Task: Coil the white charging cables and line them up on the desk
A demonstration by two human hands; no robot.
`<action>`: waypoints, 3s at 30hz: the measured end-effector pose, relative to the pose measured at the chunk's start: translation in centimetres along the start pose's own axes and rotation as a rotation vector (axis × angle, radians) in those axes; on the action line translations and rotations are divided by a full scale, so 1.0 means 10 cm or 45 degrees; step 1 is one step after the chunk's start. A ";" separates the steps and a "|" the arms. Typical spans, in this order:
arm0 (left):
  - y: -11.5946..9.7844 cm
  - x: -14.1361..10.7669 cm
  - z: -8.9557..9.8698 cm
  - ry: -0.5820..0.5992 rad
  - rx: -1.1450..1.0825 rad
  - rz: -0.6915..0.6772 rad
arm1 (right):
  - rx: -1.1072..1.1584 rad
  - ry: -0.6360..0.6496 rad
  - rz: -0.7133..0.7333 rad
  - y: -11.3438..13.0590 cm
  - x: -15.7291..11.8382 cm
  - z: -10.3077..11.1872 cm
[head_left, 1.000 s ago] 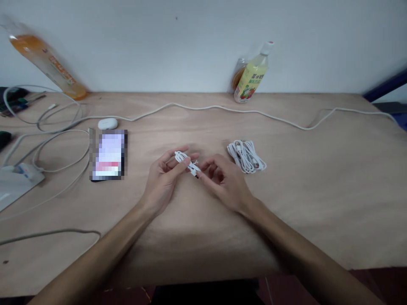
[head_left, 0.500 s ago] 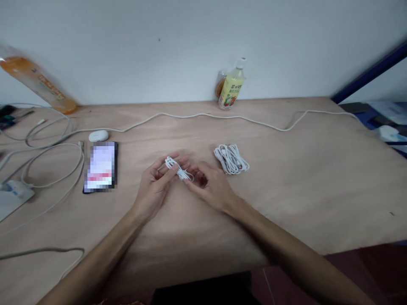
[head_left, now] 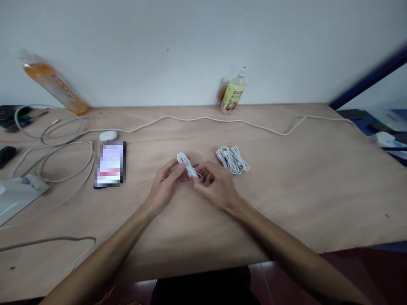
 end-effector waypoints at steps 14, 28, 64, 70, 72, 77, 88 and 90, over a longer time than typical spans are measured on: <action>0.04 0.00 0.00 0.095 -0.015 0.041 | -0.713 -0.500 -0.288 -0.18 -0.13 0.95; 0.02 -0.02 0.01 0.113 0.081 0.020 | -0.745 -0.171 -0.020 -0.04 0.53 0.68; -0.03 -0.05 0.01 0.094 0.160 -0.014 | -0.949 -0.184 -0.710 -0.22 0.68 1.06; -0.02 -0.04 0.01 0.096 0.192 -0.013 | -0.998 0.089 -0.952 -0.10 0.44 0.80; -0.02 -0.04 0.01 0.094 0.202 -0.017 | -0.998 0.099 -0.958 -0.08 0.43 0.73; -0.03 -0.06 0.00 0.095 0.231 -0.041 | -0.927 0.115 -0.946 -0.07 0.40 0.62; 0.01 -0.03 0.04 -0.038 0.329 -0.064 | -0.820 0.103 -0.694 0.03 0.34 0.19; 0.02 -0.02 0.05 -0.065 0.334 -0.066 | -0.817 0.108 -0.644 0.06 0.35 0.10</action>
Point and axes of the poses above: each hand's wrist, its own x-axis towards the middle knuckle, its own z-axis out of the back of the hand, y = z × x, the point moved 3 cm from there along x, towards the middle knuckle, and after that the axes turned 8 degrees about x, right-handed, at the moved point
